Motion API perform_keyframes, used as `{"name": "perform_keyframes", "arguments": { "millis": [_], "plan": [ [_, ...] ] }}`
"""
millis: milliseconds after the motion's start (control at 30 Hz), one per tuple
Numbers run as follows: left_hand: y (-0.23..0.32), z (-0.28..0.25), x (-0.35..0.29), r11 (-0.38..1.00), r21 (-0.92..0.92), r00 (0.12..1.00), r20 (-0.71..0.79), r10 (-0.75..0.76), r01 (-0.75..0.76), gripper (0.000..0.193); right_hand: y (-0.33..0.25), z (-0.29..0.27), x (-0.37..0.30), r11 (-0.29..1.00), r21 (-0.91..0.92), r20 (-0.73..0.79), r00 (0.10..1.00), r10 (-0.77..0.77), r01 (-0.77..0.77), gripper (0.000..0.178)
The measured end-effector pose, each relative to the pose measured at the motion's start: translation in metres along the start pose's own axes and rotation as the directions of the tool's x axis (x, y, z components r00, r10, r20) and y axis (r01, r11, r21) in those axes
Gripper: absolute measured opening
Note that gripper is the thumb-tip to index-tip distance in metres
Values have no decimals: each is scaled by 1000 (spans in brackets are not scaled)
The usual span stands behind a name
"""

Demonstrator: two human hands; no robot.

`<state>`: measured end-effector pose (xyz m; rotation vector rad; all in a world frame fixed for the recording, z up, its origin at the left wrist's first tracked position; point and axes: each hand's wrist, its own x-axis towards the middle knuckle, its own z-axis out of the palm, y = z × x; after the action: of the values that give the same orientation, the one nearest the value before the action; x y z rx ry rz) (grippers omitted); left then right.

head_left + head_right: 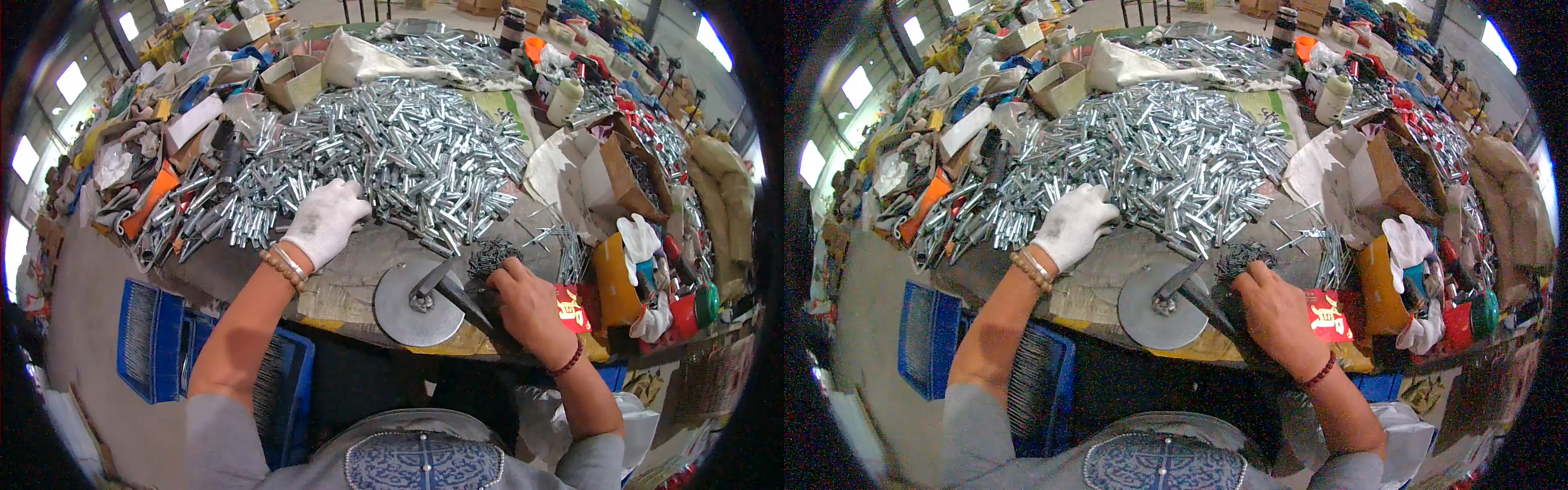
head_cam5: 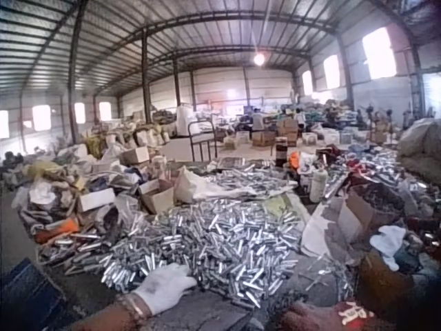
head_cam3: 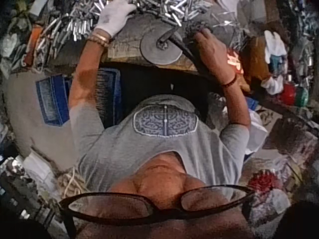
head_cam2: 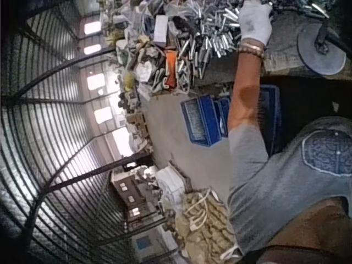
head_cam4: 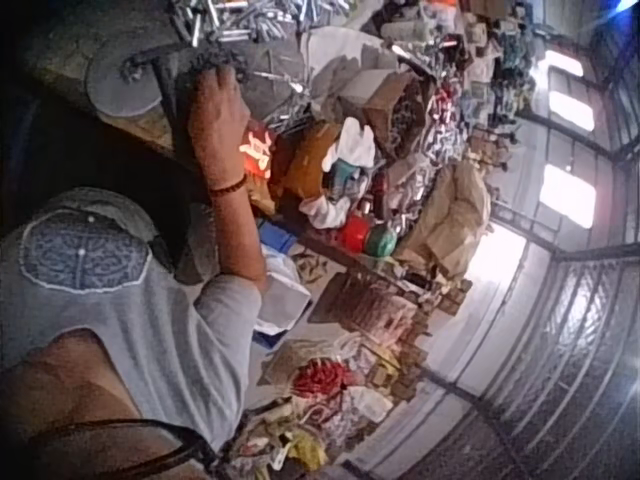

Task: The person assembles small metal components by hand, using a hammer to secure metal pins, metal rings, and fasteners into an assembly jig.

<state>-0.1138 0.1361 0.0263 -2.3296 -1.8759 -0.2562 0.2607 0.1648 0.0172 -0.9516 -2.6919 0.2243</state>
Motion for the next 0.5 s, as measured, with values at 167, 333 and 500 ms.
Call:
{"name": "perform_keyframes", "arguments": {
  "millis": [167, 333, 500],
  "plan": [
    [17, 7, 0, 996, -79, 998, -48, 48, -51, 15, -7, -4, -8, 997, -23, 14, 997, 76, -75, 24],
    [42, 3, -24, 959, -280, 991, -107, -81, 49, 20, -4, -3, -12, 998, -14, -22, 998, 62, -62, 29],
    [104, -29, -56, 912, -407, 985, -137, -109, 44, 20, -33, -15, -16, 983, 182, -87, 995, 54, -37, 35]
  ]
}}
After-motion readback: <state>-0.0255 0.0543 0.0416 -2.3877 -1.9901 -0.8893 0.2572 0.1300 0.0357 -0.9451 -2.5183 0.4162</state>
